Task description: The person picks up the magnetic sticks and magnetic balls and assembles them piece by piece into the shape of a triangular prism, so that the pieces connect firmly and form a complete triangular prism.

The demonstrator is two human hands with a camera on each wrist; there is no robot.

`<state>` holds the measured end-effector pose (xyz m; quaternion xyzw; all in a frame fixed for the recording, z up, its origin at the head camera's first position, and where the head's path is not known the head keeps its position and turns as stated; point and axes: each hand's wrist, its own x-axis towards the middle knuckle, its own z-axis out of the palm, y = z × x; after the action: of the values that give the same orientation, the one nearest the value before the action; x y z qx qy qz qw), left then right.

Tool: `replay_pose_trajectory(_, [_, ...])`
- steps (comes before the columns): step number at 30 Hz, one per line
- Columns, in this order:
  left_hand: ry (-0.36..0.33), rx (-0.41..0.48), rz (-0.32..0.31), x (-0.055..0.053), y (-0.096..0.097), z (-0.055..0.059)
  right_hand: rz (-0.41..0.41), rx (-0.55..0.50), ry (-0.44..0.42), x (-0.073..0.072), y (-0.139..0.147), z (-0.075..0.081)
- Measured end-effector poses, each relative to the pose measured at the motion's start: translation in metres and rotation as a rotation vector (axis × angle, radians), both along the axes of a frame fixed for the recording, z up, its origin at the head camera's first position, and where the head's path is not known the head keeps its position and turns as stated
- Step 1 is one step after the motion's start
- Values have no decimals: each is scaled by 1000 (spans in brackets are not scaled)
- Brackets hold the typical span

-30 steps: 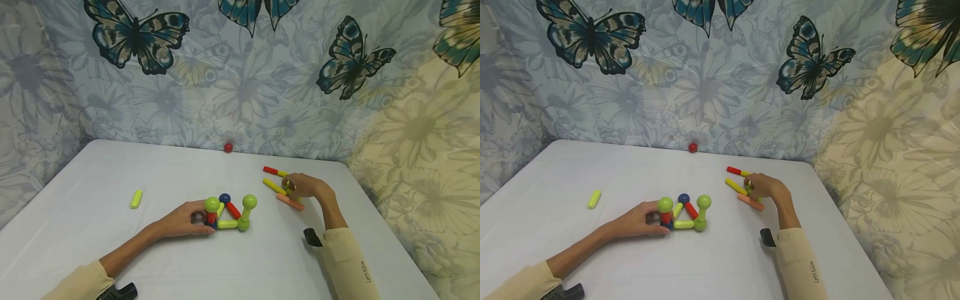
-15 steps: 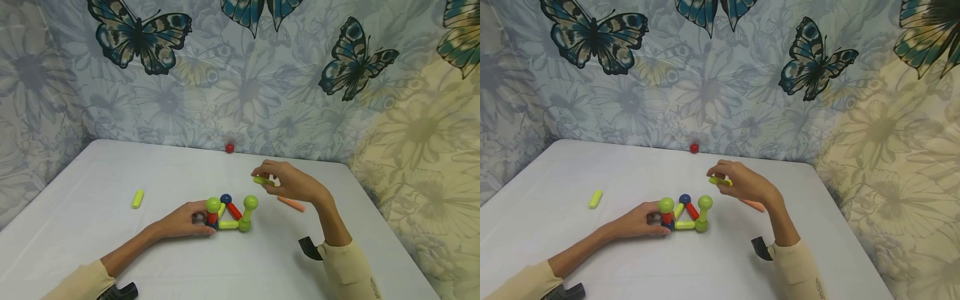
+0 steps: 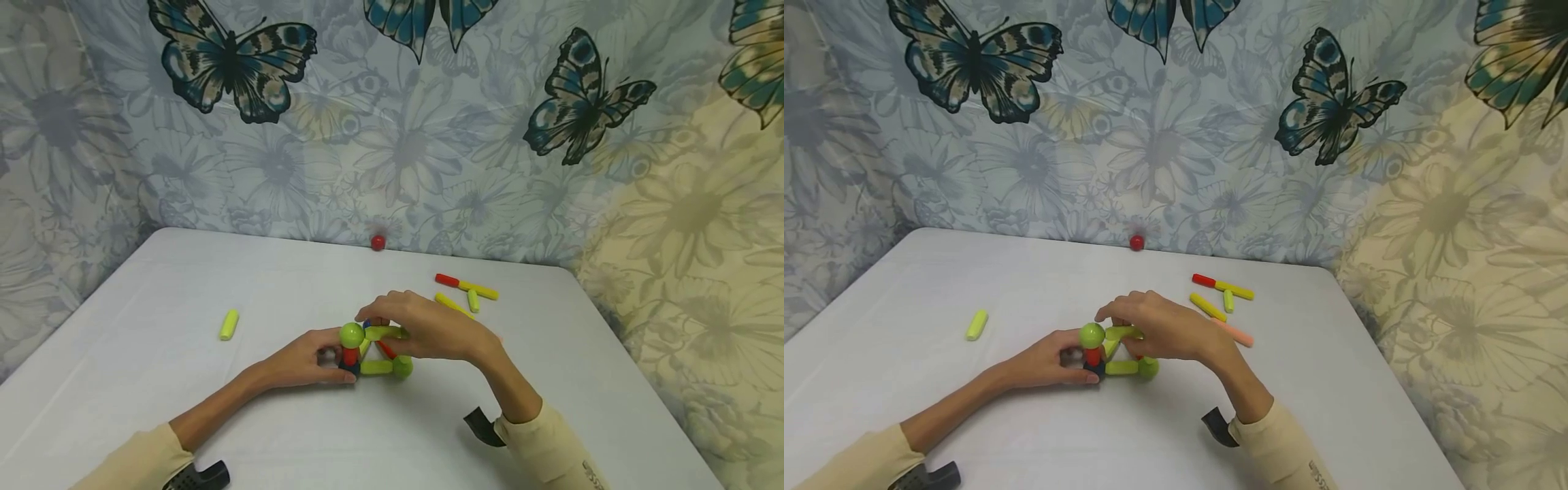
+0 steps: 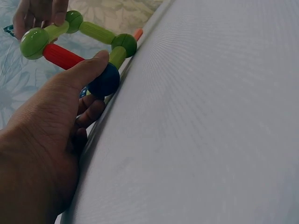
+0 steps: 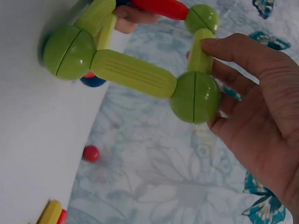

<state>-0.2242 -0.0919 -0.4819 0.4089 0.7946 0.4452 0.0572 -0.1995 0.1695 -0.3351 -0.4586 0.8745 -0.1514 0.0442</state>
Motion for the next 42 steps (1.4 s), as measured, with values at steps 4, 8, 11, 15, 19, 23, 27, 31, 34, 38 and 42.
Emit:
replay_pose_trajectory(4, [10, -3, -1, 0, 1, 0, 2, 10, 3, 1, 1, 1])
replay_pose_trajectory(8, [18, -8, 0, -1, 1, -1, -33, -8, -3, 1, 7, 9])
replay_pose_trajectory(11, [27, -9, -4, -2, 1, -1, -97, -37, 28, -1, 19, 17])
replay_pose_trajectory(15, [41, -4, -10, -2, 2, -1, -210, -16, 49, -7, 43, 25])
replay_pose_trajectory(19, [40, -2, -8, -2, 1, -1, -349, 109, -59, -18, 72, 25])
replay_pose_trajectory(23, [31, -13, 0, -1, -1, -1, -541, 329, -265, -31, 93, 16])
replay_pose_trajectory(27, [38, -15, 8, -2, -1, -1, -723, 551, -402, -44, 106, -3])
replay_pose_trajectory(31, [55, 1, 28, -5, -3, -1, -793, 641, -403, -58, 110, -23])
replay_pose_trajectory(34, [55, 21, 36, -5, -2, -2, -799, 667, -393, -62, 110, -29])
replay_pose_trajectory(38, [53, 27, 38, -4, 1, -3, -770, 646, -382, -54, 106, -21])
replay_pose_trajectory(42, [52, 19, 49, -3, 1, -2, -603, 440, -222, -34, 97, 2])
